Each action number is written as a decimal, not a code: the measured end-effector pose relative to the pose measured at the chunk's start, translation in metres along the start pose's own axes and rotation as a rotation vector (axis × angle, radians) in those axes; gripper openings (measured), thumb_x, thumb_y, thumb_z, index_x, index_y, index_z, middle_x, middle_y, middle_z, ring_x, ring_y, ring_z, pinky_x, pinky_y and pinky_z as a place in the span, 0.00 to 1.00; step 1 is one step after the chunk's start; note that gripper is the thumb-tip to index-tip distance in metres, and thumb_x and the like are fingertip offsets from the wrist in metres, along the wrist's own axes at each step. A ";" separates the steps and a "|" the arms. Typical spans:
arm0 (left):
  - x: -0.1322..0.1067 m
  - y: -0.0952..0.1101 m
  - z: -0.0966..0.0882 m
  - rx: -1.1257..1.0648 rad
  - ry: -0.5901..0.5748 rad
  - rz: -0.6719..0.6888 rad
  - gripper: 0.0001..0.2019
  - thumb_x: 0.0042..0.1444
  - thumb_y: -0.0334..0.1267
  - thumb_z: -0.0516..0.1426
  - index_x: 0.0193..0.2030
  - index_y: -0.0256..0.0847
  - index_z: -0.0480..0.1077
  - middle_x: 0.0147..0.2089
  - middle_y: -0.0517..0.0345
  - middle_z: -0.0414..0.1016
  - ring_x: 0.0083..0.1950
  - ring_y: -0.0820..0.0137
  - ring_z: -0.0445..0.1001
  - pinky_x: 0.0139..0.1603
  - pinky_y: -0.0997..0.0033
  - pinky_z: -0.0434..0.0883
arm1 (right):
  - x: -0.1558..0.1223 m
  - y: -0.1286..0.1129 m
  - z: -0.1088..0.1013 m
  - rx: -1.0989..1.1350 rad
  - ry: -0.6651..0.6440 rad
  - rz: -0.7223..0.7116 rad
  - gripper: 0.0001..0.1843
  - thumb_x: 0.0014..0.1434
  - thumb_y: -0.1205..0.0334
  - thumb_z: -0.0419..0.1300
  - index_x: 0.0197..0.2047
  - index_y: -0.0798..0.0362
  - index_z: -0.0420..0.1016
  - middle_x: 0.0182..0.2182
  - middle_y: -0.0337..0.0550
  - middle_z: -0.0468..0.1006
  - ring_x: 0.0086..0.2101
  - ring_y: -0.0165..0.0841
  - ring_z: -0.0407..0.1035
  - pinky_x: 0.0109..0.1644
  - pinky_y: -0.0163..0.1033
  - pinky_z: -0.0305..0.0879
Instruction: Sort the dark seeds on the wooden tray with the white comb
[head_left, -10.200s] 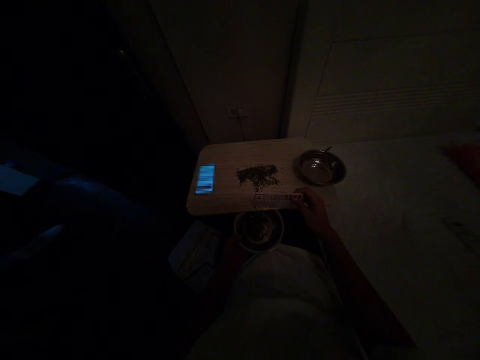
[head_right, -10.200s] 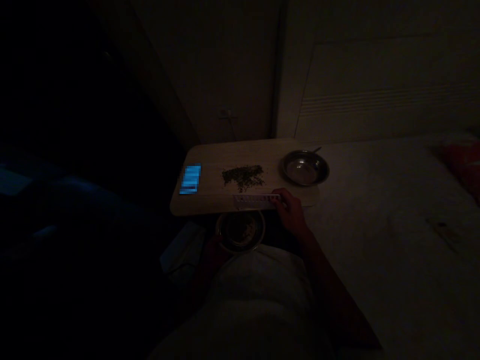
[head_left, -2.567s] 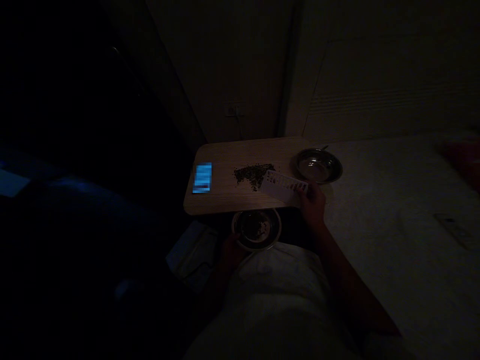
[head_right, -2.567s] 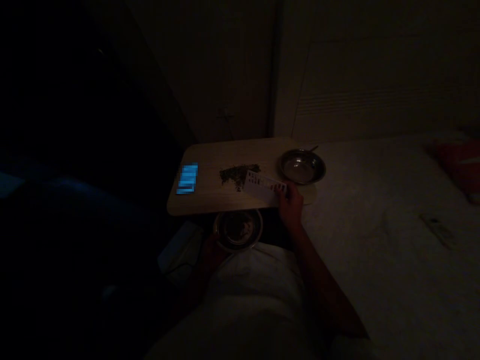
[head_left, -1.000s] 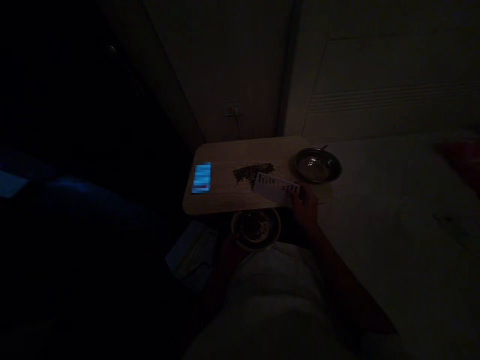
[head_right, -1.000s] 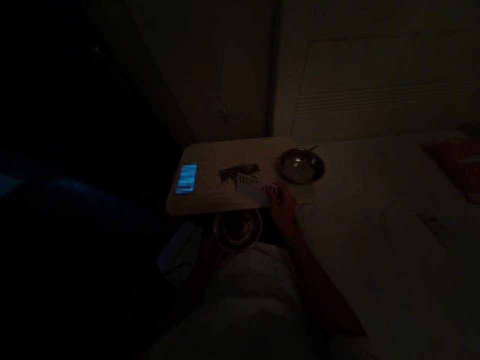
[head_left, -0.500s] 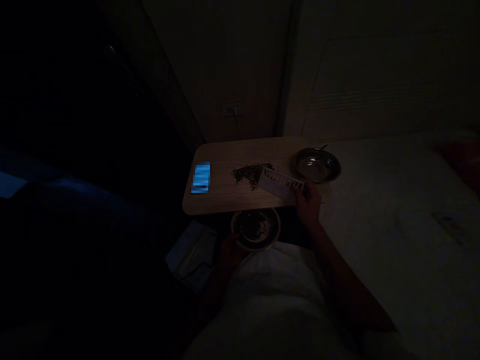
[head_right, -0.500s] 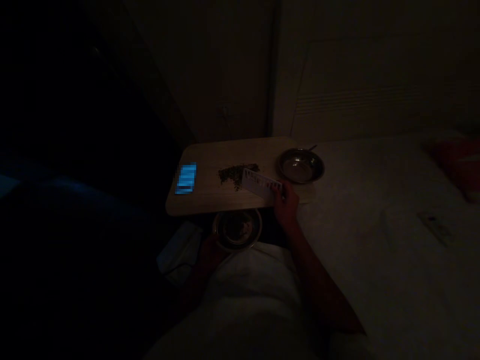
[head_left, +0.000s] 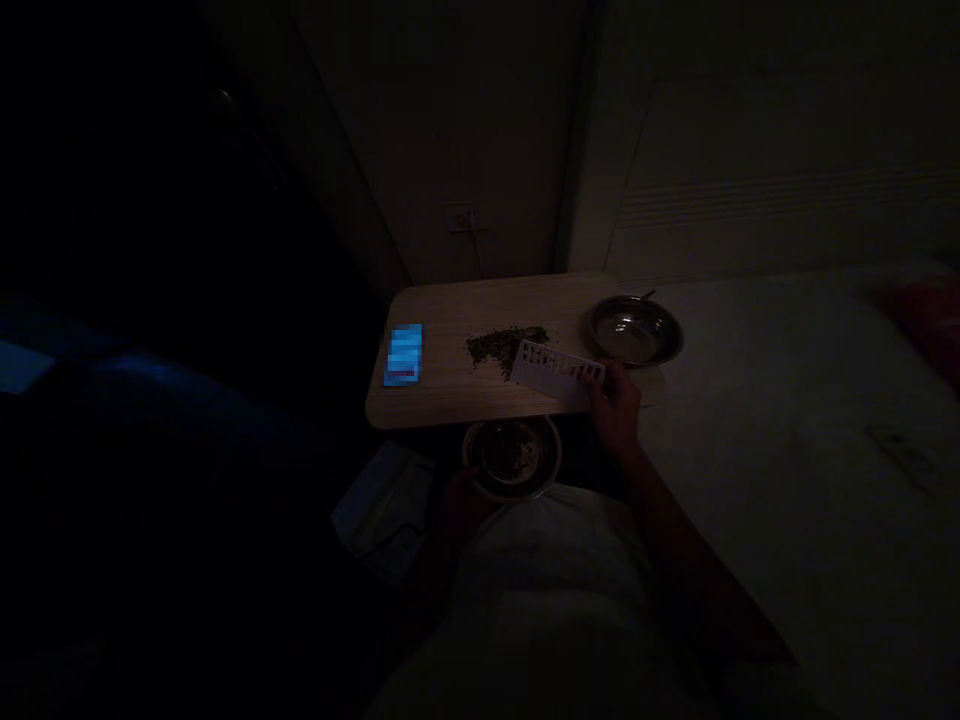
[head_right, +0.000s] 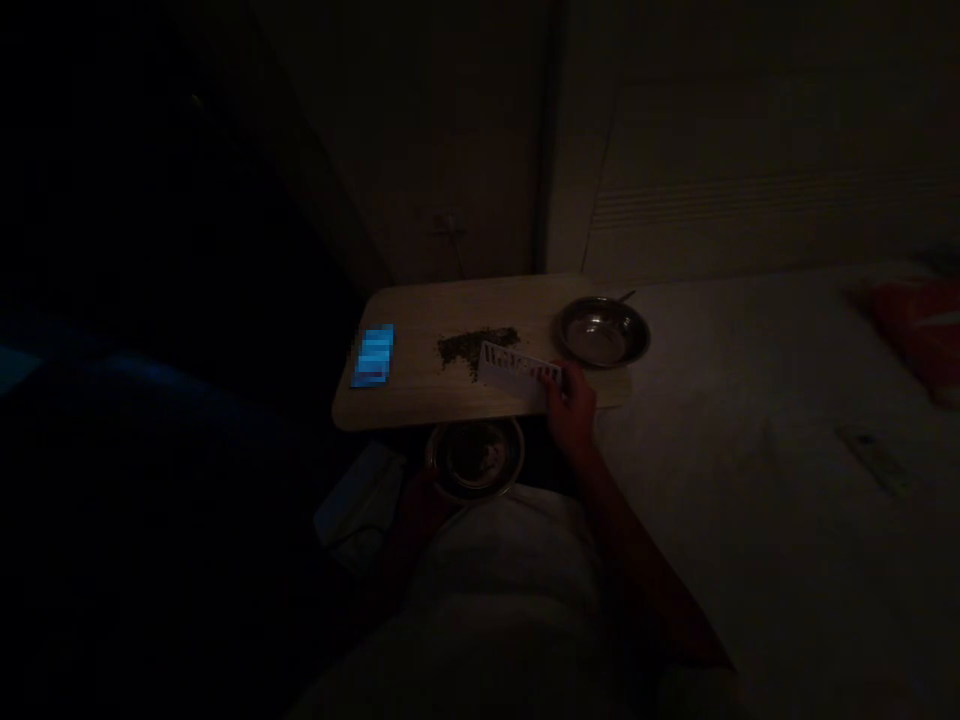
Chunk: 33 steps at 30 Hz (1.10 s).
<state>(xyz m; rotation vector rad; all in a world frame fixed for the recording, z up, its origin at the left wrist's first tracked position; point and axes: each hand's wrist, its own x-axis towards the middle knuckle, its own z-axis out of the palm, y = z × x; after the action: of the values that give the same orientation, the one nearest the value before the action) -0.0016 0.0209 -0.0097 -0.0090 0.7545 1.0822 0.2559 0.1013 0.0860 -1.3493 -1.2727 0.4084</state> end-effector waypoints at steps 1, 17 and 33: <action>0.000 0.000 0.000 -0.004 0.015 -0.021 0.17 0.52 0.29 0.56 0.49 0.34 0.74 0.44 0.49 0.82 0.49 0.58 0.78 0.61 0.55 0.65 | 0.000 0.001 0.001 0.010 -0.003 0.004 0.09 0.59 0.57 0.58 0.41 0.51 0.71 0.33 0.39 0.75 0.33 0.33 0.69 0.37 0.38 0.64; -0.003 0.000 0.008 -0.029 0.068 -0.047 0.19 0.52 0.30 0.55 0.51 0.34 0.73 0.42 0.48 0.82 0.47 0.57 0.79 0.61 0.53 0.64 | 0.005 0.007 0.007 0.065 -0.009 -0.007 0.09 0.59 0.56 0.58 0.41 0.51 0.71 0.33 0.39 0.74 0.33 0.33 0.68 0.37 0.37 0.64; -0.004 0.000 0.010 -0.004 0.050 -0.001 0.18 0.51 0.29 0.56 0.49 0.36 0.74 0.44 0.50 0.82 0.50 0.57 0.77 0.62 0.54 0.64 | 0.002 0.006 0.004 0.082 -0.050 -0.004 0.09 0.59 0.55 0.58 0.40 0.50 0.71 0.32 0.38 0.74 0.32 0.33 0.68 0.37 0.37 0.64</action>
<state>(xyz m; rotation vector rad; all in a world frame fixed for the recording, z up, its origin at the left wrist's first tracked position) 0.0028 0.0214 0.0007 -0.0396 0.7976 1.0858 0.2556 0.1069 0.0803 -1.2744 -1.2861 0.4886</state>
